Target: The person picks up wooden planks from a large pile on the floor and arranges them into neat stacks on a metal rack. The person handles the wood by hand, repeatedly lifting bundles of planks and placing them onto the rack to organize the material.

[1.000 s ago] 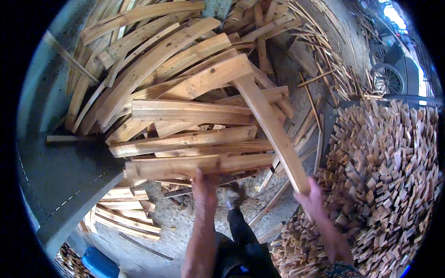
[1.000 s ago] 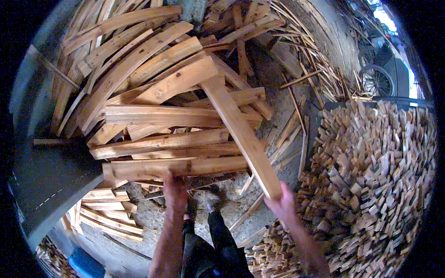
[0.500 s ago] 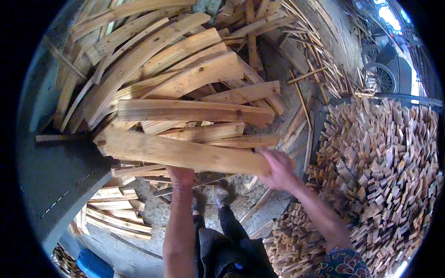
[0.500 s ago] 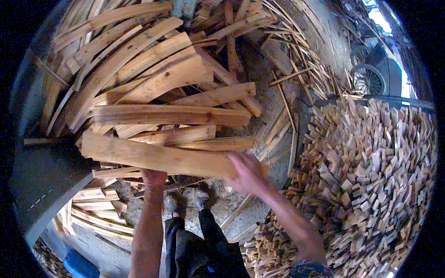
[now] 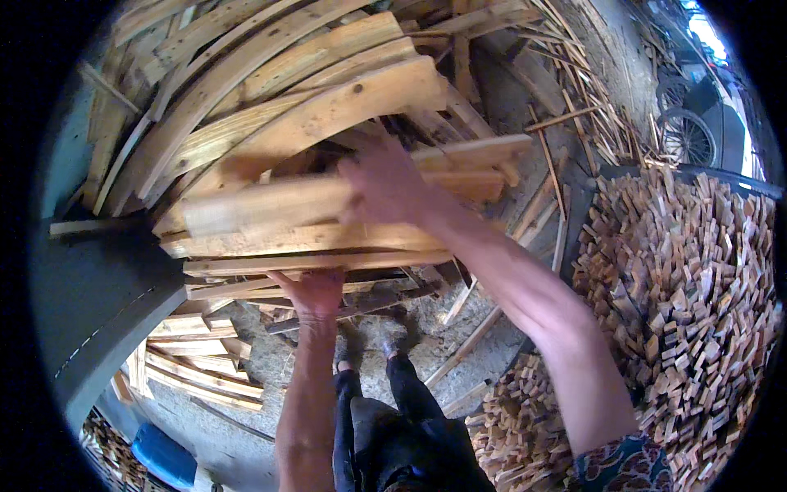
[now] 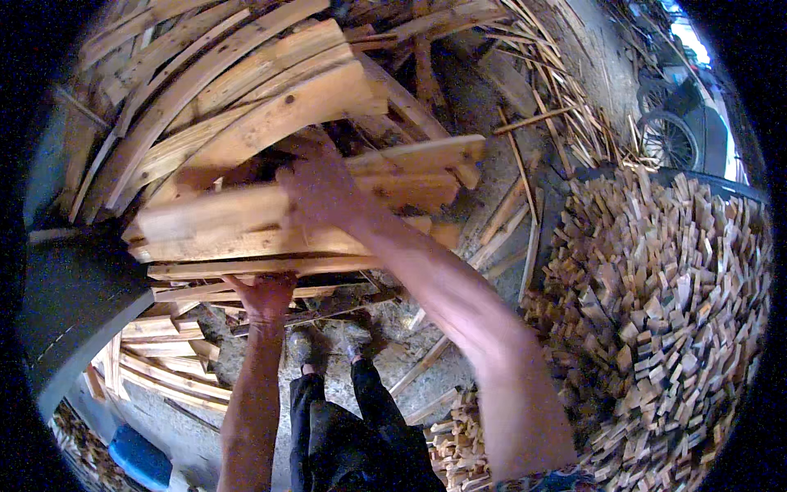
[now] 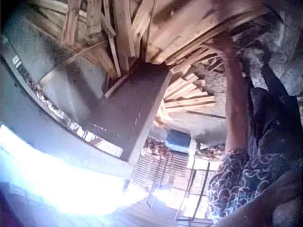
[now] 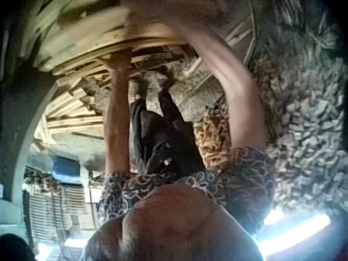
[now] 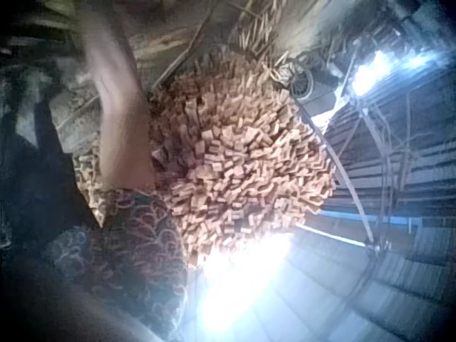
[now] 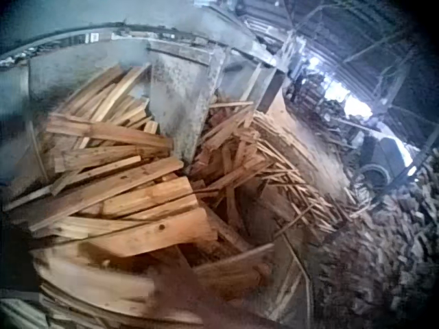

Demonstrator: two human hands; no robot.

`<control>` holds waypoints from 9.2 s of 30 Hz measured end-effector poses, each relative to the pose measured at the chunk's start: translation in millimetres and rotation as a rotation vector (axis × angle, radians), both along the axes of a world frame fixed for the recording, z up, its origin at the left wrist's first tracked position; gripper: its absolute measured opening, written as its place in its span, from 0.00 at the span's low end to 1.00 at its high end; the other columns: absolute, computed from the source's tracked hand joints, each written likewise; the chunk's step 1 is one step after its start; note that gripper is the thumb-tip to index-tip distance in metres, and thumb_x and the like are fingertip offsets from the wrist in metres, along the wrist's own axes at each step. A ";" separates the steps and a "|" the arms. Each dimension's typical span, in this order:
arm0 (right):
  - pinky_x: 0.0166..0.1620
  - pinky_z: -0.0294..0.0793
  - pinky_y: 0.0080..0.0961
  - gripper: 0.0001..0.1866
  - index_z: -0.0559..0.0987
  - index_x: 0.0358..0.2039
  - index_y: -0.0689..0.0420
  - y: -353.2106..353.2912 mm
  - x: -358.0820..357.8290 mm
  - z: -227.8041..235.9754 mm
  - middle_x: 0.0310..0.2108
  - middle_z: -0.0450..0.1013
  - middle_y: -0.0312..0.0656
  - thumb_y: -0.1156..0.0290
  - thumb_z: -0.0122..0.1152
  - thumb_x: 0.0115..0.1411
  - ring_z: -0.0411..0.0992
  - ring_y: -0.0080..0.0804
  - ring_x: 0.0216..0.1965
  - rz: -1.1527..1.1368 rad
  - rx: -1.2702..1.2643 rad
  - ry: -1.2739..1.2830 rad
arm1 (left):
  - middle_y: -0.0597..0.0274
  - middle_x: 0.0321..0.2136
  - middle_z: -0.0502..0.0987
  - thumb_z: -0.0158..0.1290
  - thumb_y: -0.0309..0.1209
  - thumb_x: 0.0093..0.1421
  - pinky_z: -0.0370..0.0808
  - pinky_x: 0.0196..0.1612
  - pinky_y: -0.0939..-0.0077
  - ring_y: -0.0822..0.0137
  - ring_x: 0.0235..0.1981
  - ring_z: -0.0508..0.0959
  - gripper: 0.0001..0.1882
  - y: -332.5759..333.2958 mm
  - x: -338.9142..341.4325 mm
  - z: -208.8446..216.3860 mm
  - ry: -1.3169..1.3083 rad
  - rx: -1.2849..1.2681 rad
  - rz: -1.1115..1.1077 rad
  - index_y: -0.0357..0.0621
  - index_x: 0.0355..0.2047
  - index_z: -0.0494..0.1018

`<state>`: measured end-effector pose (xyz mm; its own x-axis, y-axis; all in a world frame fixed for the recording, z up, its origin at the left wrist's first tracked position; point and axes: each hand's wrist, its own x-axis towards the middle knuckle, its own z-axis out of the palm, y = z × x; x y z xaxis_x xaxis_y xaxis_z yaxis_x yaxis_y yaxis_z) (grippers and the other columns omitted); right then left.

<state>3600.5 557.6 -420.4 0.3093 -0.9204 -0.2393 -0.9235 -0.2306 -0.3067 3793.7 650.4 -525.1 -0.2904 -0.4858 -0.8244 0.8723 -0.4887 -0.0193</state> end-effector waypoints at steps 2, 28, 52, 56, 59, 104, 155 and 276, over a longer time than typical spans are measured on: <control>0.44 0.63 0.42 0.27 0.70 0.32 0.59 24.0 27.0 8.3 0.34 0.69 0.46 0.52 0.64 0.36 0.68 0.44 0.39 0.133 0.185 -0.091 | 0.54 0.51 0.62 0.46 0.65 0.42 0.56 0.54 0.50 0.53 0.52 0.61 0.44 12.8 8.6 -8.8 0.047 -0.132 0.038 0.47 0.53 0.59; 0.49 0.57 0.44 0.29 0.66 0.47 0.58 -29.2 45.4 35.2 0.42 0.66 0.47 0.59 0.57 0.46 0.62 0.41 0.48 0.011 -0.060 0.186 | 0.53 0.54 0.56 0.37 0.60 0.48 0.50 0.53 0.41 0.50 0.55 0.55 0.38 -17.0 -13.0 32.0 0.090 -0.031 0.108 0.52 0.55 0.56; 0.50 0.63 0.29 0.39 0.64 0.53 0.57 47.2 20.7 -65.4 0.49 0.65 0.50 0.54 0.63 0.40 0.65 0.38 0.49 -0.410 0.772 -0.653 | 0.54 0.53 0.59 0.38 0.54 0.54 0.55 0.57 0.56 0.55 0.54 0.60 0.34 20.9 4.6 -17.5 0.003 -0.028 0.169 0.44 0.55 0.55; 0.50 0.63 0.28 0.42 0.61 0.54 0.59 49.6 39.1 -27.2 0.47 0.67 0.50 0.53 0.63 0.39 0.65 0.36 0.48 -0.292 0.973 -0.604 | 0.55 0.53 0.60 0.38 0.55 0.55 0.57 0.56 0.58 0.55 0.53 0.61 0.35 31.6 14.8 7.0 0.021 0.038 0.196 0.43 0.55 0.55; 0.52 0.61 0.27 0.41 0.60 0.53 0.60 90.0 42.0 0.2 0.47 0.66 0.49 0.57 0.64 0.39 0.64 0.35 0.49 -0.318 0.974 -0.680 | 0.51 0.52 0.61 0.40 0.56 0.54 0.58 0.56 0.52 0.52 0.53 0.61 0.36 60.2 21.0 29.8 0.046 0.026 0.262 0.42 0.55 0.55; 0.49 0.65 0.29 0.34 0.52 0.58 0.59 342.6 355.7 132.9 0.50 0.61 0.45 0.66 0.54 0.53 0.63 0.33 0.48 -0.229 1.477 -0.242 | 0.52 0.48 0.63 0.55 0.20 0.47 0.69 0.48 0.64 0.60 0.48 0.67 0.39 408.0 186.6 218.8 -0.086 0.231 0.825 0.43 0.55 0.47; 0.29 0.67 0.18 0.14 0.71 0.40 0.60 519.6 546.7 87.7 0.28 0.70 0.35 0.67 0.53 0.54 0.67 0.21 0.27 1.071 1.143 0.117 | 0.63 0.26 0.74 0.46 0.26 0.57 0.69 0.22 0.85 0.75 0.22 0.72 0.09 677.6 109.5 197.5 -0.602 1.327 1.756 0.41 0.38 0.68; 0.56 0.46 0.37 0.37 0.64 0.52 0.49 899.3 688.4 130.7 0.54 0.56 0.44 0.63 0.62 0.37 0.53 0.39 0.56 2.595 0.429 -0.360 | 0.46 0.54 0.55 0.36 0.55 0.58 0.58 0.56 0.64 0.56 0.55 0.59 0.39 1032.3 242.5 187.1 -0.900 1.110 1.871 0.39 0.58 0.41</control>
